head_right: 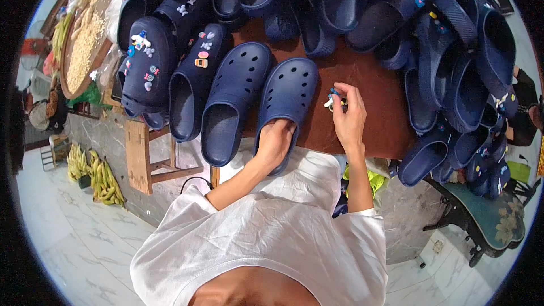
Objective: Attaching decorative plastic charms to the holes of navy blue clogs.
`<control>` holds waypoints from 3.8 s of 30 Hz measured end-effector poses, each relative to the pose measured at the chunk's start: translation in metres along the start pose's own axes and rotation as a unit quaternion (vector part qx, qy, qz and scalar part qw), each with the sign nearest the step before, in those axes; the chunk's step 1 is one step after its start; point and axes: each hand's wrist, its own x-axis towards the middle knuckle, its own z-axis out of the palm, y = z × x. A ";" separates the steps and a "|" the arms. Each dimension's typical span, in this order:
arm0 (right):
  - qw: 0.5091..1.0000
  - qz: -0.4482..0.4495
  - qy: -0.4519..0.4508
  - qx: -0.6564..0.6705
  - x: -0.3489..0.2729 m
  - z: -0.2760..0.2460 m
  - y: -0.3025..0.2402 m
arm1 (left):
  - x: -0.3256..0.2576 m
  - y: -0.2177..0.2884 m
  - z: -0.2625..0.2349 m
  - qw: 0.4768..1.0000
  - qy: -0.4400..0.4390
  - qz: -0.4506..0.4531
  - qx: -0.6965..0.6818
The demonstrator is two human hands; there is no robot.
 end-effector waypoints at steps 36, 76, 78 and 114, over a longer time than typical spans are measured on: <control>0.965 -0.074 -0.251 -0.034 0.080 0.014 -0.064 | 0.002 0.014 -0.013 0.985 -0.099 -0.126 -0.068; 0.856 0.074 -0.408 0.307 0.047 -0.021 -0.040 | -0.077 0.035 0.006 0.968 -0.076 -0.092 0.222; 0.849 0.072 -0.411 0.325 0.046 -0.019 -0.041 | -0.085 0.034 0.009 0.951 -0.081 -0.041 0.297; 0.968 0.053 -0.191 0.153 0.006 0.047 -0.029 | -0.060 0.043 -0.013 0.996 0.038 -0.067 0.040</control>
